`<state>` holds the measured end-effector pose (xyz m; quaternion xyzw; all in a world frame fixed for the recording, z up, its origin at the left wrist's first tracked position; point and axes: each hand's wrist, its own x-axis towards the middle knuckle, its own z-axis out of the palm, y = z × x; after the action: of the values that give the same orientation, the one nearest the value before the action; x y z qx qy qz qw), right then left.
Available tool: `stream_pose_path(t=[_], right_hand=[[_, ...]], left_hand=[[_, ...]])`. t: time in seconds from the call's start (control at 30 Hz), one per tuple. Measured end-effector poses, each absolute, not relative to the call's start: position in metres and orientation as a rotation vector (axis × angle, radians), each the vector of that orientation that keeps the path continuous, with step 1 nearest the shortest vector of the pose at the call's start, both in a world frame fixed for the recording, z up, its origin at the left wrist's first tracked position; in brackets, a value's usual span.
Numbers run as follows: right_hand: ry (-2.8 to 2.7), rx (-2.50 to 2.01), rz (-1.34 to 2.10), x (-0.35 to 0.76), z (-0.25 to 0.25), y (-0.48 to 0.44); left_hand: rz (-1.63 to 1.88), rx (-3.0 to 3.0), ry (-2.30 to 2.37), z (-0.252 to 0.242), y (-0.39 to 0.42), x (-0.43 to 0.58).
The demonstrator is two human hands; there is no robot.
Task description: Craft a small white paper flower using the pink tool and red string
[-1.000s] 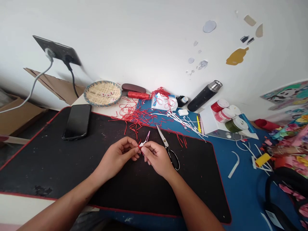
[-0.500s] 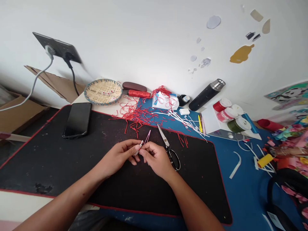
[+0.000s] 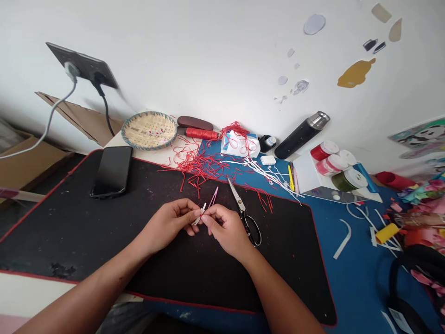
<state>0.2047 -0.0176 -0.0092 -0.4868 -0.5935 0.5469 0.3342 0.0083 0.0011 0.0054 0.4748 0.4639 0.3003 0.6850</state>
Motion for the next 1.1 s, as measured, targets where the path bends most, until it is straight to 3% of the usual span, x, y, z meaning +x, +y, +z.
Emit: stream_pose_path(t=[1.1], right_hand=[[-1.569, -1.241, 1.439, 0.2082, -0.0098, -0.0187]], left_hand=[[0.731, 1.232, 1.164, 0.0034, 0.0006, 0.0062]])
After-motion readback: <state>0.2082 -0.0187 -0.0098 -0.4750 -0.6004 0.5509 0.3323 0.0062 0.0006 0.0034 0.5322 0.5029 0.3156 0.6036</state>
